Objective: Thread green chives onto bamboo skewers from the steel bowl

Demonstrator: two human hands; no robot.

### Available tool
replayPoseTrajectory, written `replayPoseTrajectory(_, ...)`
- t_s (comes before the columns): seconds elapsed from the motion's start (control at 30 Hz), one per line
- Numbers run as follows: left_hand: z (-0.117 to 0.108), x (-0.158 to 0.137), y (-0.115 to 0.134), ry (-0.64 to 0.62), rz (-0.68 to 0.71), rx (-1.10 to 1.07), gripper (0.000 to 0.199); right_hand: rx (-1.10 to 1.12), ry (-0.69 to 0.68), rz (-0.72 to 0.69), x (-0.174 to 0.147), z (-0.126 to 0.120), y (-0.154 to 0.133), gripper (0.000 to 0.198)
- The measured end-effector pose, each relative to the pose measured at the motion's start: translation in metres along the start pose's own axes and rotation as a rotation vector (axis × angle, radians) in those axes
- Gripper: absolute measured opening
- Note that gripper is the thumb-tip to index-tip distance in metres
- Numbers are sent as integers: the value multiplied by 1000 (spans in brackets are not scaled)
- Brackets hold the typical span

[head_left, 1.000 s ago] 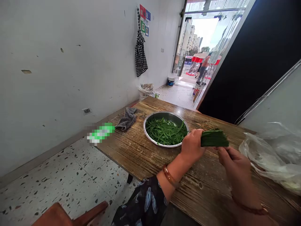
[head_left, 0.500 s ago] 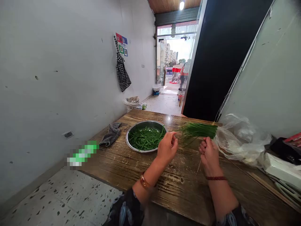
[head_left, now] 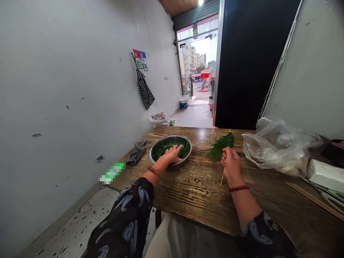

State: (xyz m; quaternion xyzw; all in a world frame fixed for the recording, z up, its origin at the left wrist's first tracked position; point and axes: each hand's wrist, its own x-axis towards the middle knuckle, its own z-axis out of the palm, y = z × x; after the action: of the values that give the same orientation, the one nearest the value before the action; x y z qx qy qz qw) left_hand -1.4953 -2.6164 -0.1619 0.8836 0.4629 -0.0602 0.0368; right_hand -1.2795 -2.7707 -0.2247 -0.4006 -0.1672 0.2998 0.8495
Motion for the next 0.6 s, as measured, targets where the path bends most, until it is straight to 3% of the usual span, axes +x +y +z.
replayPoseTrajectory(0.17, 8, 6, -14, -38, -102, 31, 99, 20, 13, 8, 3, -1, 3, 35)
replayPoseTrajectory(0.3, 4, 1, -24, 9, -87, 45, 59, 39, 14, 27, 2, 0, 3, 34)
replayPoseTrajectory(0.37, -4, -2, -29, 56, -80, 43, 44, 47, 13, 34, 0, 1, 3, 34)
replayPoseTrajectory(0.6, -60, -3, -38, 233, -42, 12, 36, 61, 4, 52, -6, 5, -2, 32)
